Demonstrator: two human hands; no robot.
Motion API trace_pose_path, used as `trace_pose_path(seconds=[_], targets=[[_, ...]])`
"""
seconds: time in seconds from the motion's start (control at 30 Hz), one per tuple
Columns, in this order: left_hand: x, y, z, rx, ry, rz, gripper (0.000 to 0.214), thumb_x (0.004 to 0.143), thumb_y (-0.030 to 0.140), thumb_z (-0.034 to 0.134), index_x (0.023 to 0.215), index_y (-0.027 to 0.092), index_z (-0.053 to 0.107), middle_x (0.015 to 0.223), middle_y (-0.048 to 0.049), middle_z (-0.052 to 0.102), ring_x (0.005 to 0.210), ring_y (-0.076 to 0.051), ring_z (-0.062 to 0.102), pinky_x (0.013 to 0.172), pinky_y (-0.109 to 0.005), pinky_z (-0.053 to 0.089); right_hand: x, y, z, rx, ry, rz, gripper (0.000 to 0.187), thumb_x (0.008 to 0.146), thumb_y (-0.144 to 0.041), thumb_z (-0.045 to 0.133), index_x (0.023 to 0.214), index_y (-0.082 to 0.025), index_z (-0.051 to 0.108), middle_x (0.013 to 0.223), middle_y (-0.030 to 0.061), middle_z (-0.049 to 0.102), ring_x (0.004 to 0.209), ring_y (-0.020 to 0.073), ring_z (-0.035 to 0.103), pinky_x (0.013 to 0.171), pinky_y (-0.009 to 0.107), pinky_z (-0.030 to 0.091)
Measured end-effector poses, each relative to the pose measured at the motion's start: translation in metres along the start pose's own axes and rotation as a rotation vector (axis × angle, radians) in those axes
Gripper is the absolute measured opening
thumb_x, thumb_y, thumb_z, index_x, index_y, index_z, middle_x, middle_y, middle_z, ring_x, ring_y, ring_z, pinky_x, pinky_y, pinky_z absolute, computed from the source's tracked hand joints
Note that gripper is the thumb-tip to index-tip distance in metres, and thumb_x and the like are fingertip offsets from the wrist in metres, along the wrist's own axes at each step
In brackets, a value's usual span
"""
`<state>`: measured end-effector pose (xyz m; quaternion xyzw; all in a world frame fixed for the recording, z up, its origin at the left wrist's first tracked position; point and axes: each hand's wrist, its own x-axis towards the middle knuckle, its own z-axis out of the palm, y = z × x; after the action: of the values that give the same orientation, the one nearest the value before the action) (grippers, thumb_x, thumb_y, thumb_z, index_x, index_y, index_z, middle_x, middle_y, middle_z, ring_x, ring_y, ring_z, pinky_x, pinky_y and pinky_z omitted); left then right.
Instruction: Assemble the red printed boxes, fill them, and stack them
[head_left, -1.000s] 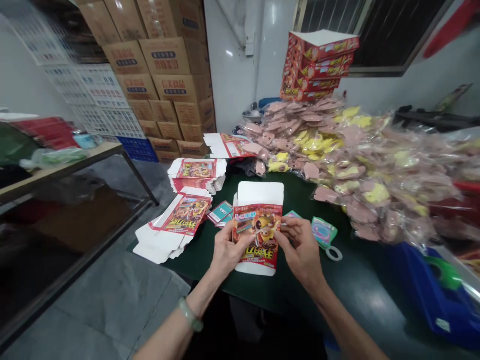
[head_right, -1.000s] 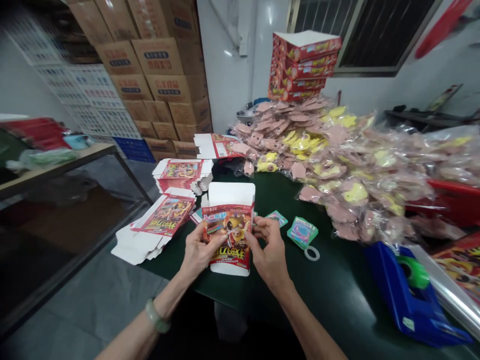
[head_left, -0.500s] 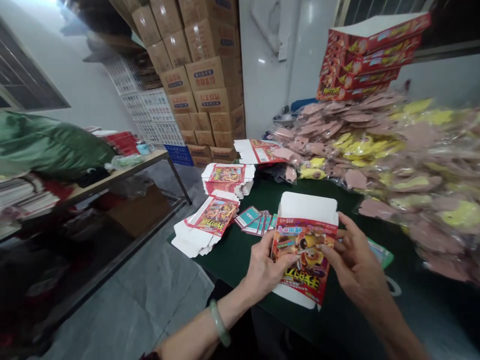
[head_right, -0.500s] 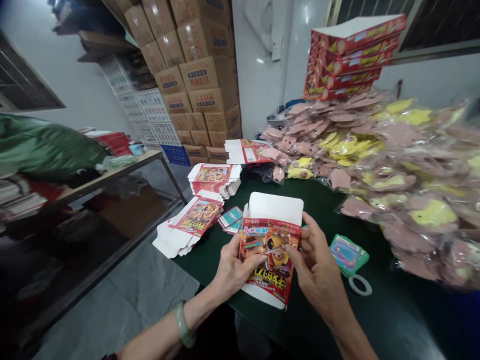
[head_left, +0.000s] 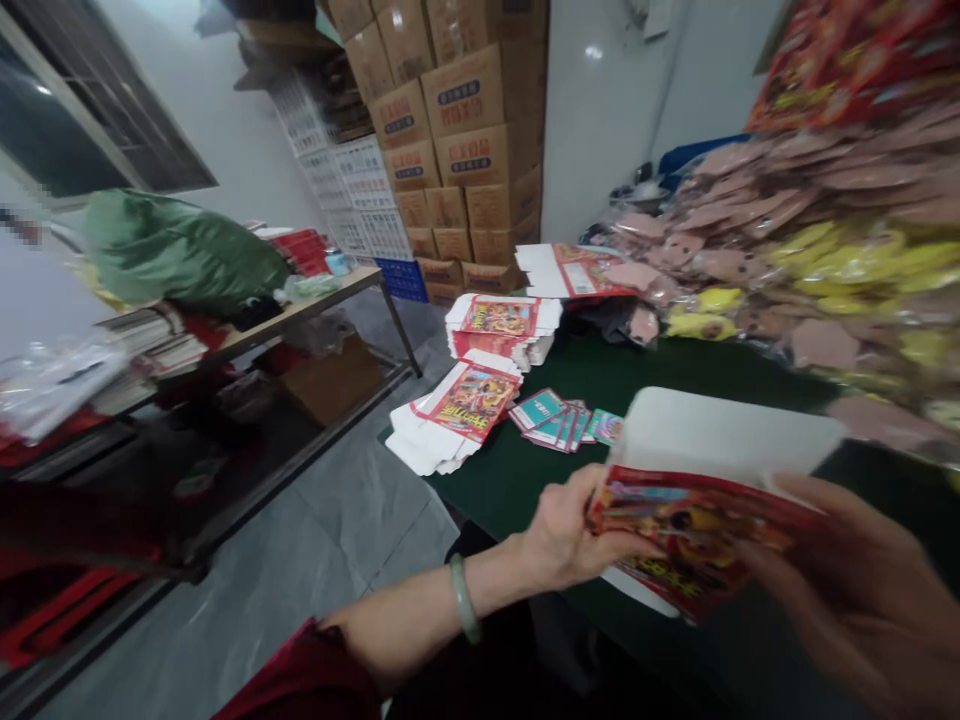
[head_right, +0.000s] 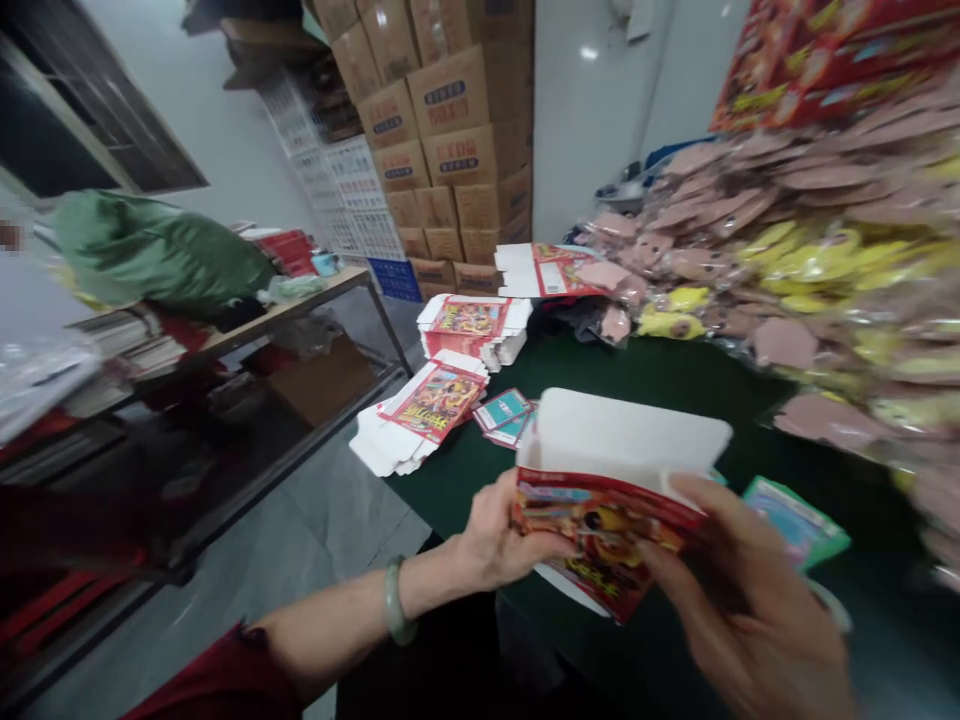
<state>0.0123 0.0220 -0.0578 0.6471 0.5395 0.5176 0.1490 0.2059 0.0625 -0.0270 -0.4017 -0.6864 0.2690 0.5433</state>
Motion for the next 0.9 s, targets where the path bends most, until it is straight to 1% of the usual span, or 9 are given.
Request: trace_pose_path(seconds=[0.07, 0.17, 0.27, 0.37, 0.5, 0.63, 0.77, 0.83, 0.9], targets=[[0.006, -0.006, 0.0, 0.028, 0.029, 0.042, 0.06, 0.066, 0.06, 0.068, 0.105, 0.016, 0.056, 0.076, -0.0031, 0.07, 0.062, -0.018, 0.067, 0.06, -0.027, 0.055, 0.008, -0.001, 0.005, -0.017, -0.084, -0.059, 0.043, 0.075, -0.029, 0.067, 0.117, -0.034, 0.056, 0.104, 0.0072, 0.067, 0.082, 0.0232, 0.069, 0.068, 0.037, 0.061], [0.019, -0.012, 0.006, -0.023, 0.046, 0.031, 0.06, 0.068, 0.056, 0.069, 0.107, 0.015, 0.052, 0.081, -0.0057, 0.069, 0.068, -0.02, 0.067, 0.064, -0.031, 0.055, 0.023, 0.004, 0.006, 0.143, -0.233, -0.011, 0.045, 0.081, -0.026, 0.062, 0.124, -0.03, 0.047, 0.112, 0.0061, 0.063, 0.098, 0.0208, 0.066, 0.077, 0.033, 0.059], [0.023, -0.009, 0.008, -0.071, 0.028, 0.013, 0.062, 0.063, 0.055, 0.073, 0.106, 0.016, 0.05, 0.083, -0.004, 0.069, 0.072, -0.02, 0.068, 0.066, -0.031, 0.054, 0.028, 0.009, -0.002, 0.276, -0.297, 0.04, 0.047, 0.084, -0.024, 0.06, 0.127, -0.028, 0.042, 0.117, 0.0058, 0.06, 0.106, 0.0191, 0.061, 0.085, 0.032, 0.055], [0.016, 0.0, 0.002, -0.092, -0.077, -0.007, 0.073, 0.06, 0.05, 0.077, 0.116, 0.018, 0.044, 0.095, -0.0051, 0.069, 0.082, -0.022, 0.068, 0.072, -0.032, 0.055, 0.021, 0.01, -0.008, 0.3, -0.28, 0.043, 0.046, 0.084, -0.021, 0.059, 0.126, -0.03, 0.043, 0.115, 0.0041, 0.06, 0.106, 0.0173, 0.06, 0.084, 0.029, 0.055], [0.008, 0.001, -0.004, -0.061, -0.201, -0.083, 0.081, 0.064, 0.034, 0.079, 0.13, 0.019, 0.034, 0.113, -0.0089, 0.066, 0.097, -0.023, 0.066, 0.083, -0.035, 0.054, 0.015, 0.011, -0.003, 0.294, -0.266, 0.036, 0.046, 0.084, -0.019, 0.059, 0.126, -0.03, 0.042, 0.11, 0.0034, 0.06, 0.098, 0.0162, 0.062, 0.081, 0.031, 0.055], [0.008, -0.011, -0.005, -0.078, -0.163, -0.136, 0.068, 0.063, 0.032, 0.079, 0.12, 0.018, 0.044, 0.104, -0.0055, 0.069, 0.091, -0.021, 0.068, 0.079, -0.032, 0.055, 0.015, 0.009, 0.005, 0.207, -0.256, -0.022, 0.046, 0.083, -0.019, 0.061, 0.125, -0.029, 0.044, 0.113, 0.0042, 0.058, 0.093, 0.0156, 0.062, 0.077, 0.03, 0.056], [-0.003, -0.019, -0.009, 0.017, -0.163, -0.137, 0.054, 0.066, 0.035, 0.077, 0.109, 0.018, 0.05, 0.092, -0.0019, 0.071, 0.078, -0.018, 0.068, 0.069, -0.028, 0.056, 0.004, 0.005, 0.007, 0.104, -0.215, -0.143, 0.045, 0.082, -0.017, 0.062, 0.123, -0.029, 0.048, 0.112, 0.0035, 0.058, 0.093, 0.0153, 0.062, 0.077, 0.028, 0.056], [-0.013, -0.019, -0.012, 0.046, -0.131, -0.118, 0.05, 0.07, 0.034, 0.074, 0.11, 0.018, 0.05, 0.089, -0.0018, 0.07, 0.074, -0.018, 0.068, 0.066, -0.028, 0.056, -0.004, 0.005, 0.006, 0.079, -0.197, -0.188, 0.043, 0.081, -0.015, 0.062, 0.12, -0.028, 0.05, 0.109, 0.0033, 0.059, 0.092, 0.0153, 0.062, 0.078, 0.027, 0.056], [-0.022, -0.018, -0.015, 0.068, -0.112, -0.058, 0.053, 0.072, 0.032, 0.072, 0.117, 0.019, 0.048, 0.098, -0.0047, 0.069, 0.082, -0.019, 0.068, 0.071, -0.03, 0.056, -0.011, 0.008, 0.004, 0.076, -0.187, -0.196, 0.04, 0.082, -0.012, 0.061, 0.117, -0.027, 0.051, 0.105, 0.0025, 0.06, 0.089, 0.014, 0.062, 0.077, 0.025, 0.055]])
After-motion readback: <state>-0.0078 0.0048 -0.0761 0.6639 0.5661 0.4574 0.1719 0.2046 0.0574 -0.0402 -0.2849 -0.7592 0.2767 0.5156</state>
